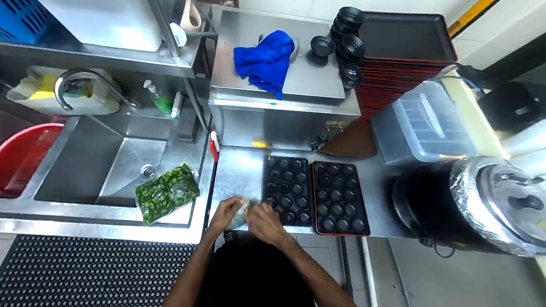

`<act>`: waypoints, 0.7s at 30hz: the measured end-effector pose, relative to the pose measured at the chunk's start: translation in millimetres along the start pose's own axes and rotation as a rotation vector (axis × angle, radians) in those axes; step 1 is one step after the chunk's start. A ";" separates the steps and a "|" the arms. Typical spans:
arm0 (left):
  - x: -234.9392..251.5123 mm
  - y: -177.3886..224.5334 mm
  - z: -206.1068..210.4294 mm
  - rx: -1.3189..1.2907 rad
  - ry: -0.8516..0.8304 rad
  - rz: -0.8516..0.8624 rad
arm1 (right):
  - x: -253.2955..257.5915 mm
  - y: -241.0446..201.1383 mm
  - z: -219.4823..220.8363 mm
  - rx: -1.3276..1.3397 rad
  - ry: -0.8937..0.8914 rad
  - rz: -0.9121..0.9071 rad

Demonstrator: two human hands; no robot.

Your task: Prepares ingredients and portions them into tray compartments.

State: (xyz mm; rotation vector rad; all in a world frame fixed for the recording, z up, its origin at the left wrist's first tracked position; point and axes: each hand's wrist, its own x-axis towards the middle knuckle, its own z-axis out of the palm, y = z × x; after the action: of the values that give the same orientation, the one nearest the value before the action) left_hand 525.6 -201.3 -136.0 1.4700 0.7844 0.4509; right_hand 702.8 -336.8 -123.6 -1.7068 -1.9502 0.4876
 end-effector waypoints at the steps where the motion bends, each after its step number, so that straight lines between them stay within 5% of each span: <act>1: -2.0 -1.0 1.2 -0.019 -0.002 0.018 | 0.3 -12.4 -6.1 0.043 0.023 -0.016; 3: -7.5 -5.8 3.1 -0.014 -0.012 0.098 | 1.2 -30.2 -17.9 0.295 0.090 0.048; 8: -11.7 -4.4 6.7 0.095 -0.007 0.239 | 19.8 -30.9 -25.6 1.510 0.446 0.449; 11: -10.1 1.5 2.7 0.204 -0.102 0.234 | 28.3 -20.0 -34.0 1.922 0.465 0.625; 16: -15.1 13.9 -6.3 0.412 -0.246 0.166 | 26.8 -2.2 -39.6 1.853 0.485 0.803; 21: -17.4 16.4 -11.8 0.109 -0.205 0.206 | -2.9 -2.6 -22.1 1.543 0.492 0.708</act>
State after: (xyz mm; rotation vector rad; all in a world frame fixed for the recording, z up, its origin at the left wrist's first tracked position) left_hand 508.5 -203.8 -115.8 1.6782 0.5031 0.4087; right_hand 713.8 -341.4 -104.5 -1.0987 -0.1928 1.2105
